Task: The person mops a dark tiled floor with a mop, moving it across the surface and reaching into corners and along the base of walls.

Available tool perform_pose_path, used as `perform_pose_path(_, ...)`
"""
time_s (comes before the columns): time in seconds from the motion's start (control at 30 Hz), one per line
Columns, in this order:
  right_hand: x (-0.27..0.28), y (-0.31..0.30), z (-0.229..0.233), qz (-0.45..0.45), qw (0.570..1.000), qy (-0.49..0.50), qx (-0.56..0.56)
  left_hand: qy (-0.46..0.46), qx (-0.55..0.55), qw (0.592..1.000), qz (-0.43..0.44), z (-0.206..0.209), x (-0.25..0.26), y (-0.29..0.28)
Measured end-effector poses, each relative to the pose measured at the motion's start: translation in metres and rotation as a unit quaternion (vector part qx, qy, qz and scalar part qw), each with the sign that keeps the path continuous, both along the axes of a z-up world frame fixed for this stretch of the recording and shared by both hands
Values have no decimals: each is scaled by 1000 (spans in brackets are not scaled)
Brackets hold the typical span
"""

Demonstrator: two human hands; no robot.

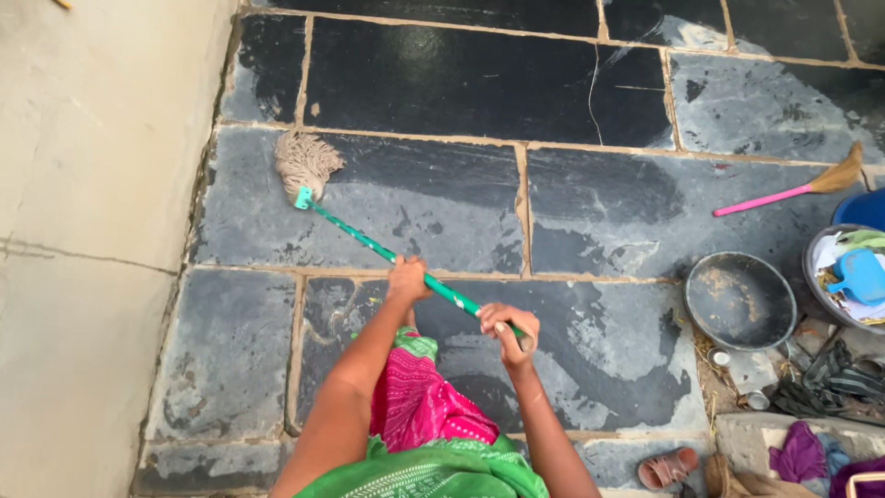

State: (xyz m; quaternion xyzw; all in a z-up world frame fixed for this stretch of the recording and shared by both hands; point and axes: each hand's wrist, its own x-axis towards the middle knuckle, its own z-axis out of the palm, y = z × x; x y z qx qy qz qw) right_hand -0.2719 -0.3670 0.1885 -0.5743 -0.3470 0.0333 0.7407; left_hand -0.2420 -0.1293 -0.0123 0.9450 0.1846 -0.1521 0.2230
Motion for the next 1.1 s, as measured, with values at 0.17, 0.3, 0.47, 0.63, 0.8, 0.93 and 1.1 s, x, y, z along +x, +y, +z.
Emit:
perform_pose_path(0.17,-65,-50,6,14,1000,-27,-8,-60,-32,998,2,7,-63,-59)
perform_pose_path(0.3,-94,-60,14,53,996,-68,-17,-70,-47,996,-15,23,-106,-72)
perform_pose_path(0.47,-114,-51,-1,12,988,-147,-46,-132,-51,988,-69,11,-139,-76)
perform_pose_path(0.63,-123,-42,-12,90,964,-238,-75,-131,-40,986,-91,0,-161,-70)
perform_pose_path(0.8,-124,3,-30,119,954,-264,-70,-131,-32,991,-10,-5,-167,-35)
perform_pose_path(0.93,-120,60,-42,131,945,-289,-79,-125,-18,992,7,-6,-158,18)
perform_pose_path(1.1,-105,153,-64,119,943,-300,-85,-85,14,994,62,-8,-135,110)
